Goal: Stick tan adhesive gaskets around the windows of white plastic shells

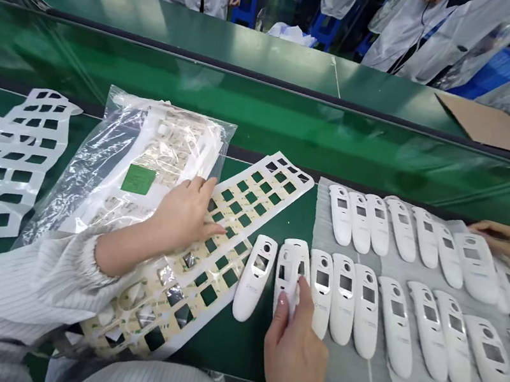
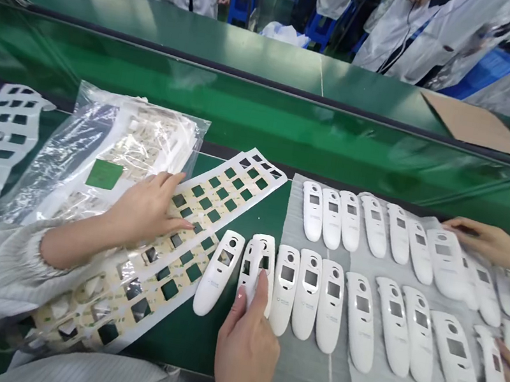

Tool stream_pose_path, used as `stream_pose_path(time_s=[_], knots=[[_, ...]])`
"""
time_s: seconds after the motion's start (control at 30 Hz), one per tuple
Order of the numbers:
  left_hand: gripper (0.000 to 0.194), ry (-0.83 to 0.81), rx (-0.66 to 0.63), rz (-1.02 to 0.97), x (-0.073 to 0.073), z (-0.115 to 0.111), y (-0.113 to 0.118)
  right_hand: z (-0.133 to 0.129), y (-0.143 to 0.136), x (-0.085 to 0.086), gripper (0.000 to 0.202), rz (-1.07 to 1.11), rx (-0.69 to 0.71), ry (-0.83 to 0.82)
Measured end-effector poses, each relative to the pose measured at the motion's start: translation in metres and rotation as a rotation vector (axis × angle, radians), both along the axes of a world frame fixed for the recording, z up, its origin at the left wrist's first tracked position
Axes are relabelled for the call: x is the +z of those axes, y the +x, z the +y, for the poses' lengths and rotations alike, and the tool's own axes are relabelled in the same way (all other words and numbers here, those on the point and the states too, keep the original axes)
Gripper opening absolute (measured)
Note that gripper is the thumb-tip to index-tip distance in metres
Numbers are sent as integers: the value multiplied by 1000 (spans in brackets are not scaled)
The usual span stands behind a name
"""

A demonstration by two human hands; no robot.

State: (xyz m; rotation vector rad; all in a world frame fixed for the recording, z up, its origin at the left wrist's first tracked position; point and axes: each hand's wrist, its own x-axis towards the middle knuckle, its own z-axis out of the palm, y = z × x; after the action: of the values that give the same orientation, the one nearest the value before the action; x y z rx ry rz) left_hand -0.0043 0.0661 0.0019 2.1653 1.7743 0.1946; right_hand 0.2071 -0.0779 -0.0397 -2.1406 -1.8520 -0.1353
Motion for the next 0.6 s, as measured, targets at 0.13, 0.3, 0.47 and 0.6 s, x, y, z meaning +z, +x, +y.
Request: stream_pose_path(time_s=[0.13,0.3,0.47,0.6], knots=[[86,-135,72,-105,-1,12,-6,5,0,2,45,-30,11,3],[28,-285,123,-367,13,30,-23,7,0,-2,41,-63,54,12],[26,-232,214,-638,44,18,-32,11,1,6,43,25,60,73],[21,-359,60,-957,52,-22,-26,18,-4,26,58,604,124,46]])
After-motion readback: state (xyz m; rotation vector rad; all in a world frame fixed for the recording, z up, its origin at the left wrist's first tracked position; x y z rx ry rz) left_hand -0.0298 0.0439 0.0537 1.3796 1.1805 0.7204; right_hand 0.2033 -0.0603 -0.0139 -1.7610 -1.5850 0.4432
